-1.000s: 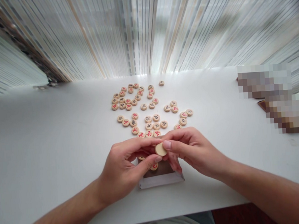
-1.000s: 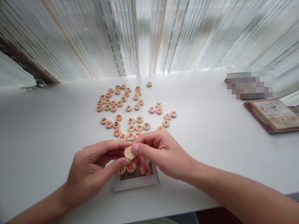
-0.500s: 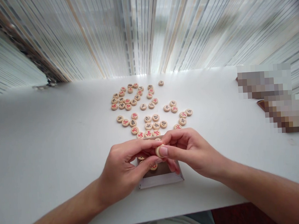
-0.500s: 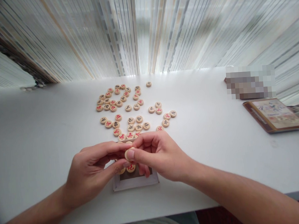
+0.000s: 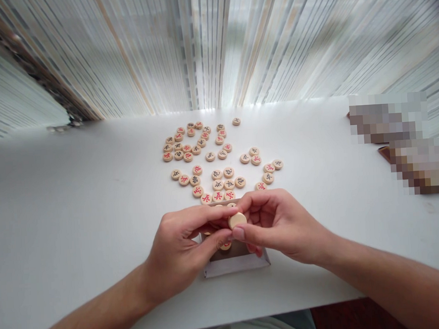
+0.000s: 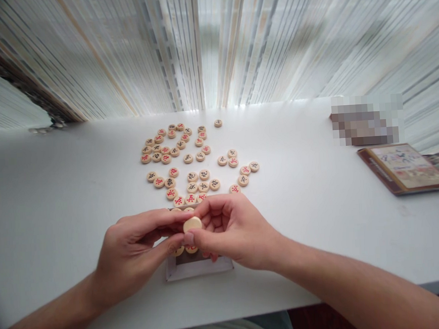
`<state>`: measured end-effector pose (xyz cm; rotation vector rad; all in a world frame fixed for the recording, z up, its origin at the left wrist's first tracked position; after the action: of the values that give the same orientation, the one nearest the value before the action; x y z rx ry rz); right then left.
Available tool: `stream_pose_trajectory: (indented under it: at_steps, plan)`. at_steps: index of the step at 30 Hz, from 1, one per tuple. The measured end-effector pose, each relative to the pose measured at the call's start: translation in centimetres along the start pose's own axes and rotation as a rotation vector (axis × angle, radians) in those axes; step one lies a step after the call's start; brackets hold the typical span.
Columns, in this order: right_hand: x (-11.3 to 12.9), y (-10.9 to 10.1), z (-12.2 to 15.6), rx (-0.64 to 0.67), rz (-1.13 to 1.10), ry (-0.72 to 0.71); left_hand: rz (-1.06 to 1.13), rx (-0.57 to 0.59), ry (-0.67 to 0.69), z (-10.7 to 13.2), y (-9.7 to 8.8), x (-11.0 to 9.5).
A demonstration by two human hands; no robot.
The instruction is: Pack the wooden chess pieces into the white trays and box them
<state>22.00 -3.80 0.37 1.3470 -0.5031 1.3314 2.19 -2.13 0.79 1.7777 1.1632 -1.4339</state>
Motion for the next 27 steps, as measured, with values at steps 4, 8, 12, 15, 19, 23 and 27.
stream_pose_trajectory:
  at_steps: [4, 8, 12, 15, 19, 23, 27]
  plan:
    - [0.09, -0.13, 0.01, 0.029, -0.048, 0.001, 0.066, 0.005, -0.050, -0.10, 0.09, -0.02]
    - [0.11, -0.25, 0.04, 0.053, -0.061, -0.020, 0.108, 0.014, -0.094, 0.05, 0.07, 0.13]
    - [0.06, -0.35, 0.07, 0.060, -0.042, -0.056, 0.138, 0.023, -0.090, 0.18, -0.02, 0.32]
    - [0.04, -0.38, 0.19, 0.052, 0.019, -0.114, 0.129, 0.011, -0.070, 0.27, -0.09, 0.49]
    - [0.28, -0.27, 0.48, 0.011, 0.199, -0.250, -0.008, -0.053, 0.036, 0.40, -0.24, 0.80]
    - [0.56, -0.11, 0.65, -0.069, 0.396, -0.376, -0.260, -0.098, 0.236, 0.44, -0.43, 0.77]
    - [0.43, -0.30, 0.64, -0.122, 0.495, -0.416, -0.400, -0.067, 0.428, 0.38, -0.42, 0.32]
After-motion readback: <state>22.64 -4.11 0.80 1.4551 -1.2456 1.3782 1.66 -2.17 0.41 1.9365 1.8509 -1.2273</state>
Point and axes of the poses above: each hand's wrist, its own z-axis away from the middle knuckle, its own y-axis out of the palm, x = y × z, the point moved 1 cm from there along -z, towards the middle knuckle, and after that the axes turned 4 degrees about z, right-handed, at the moved point
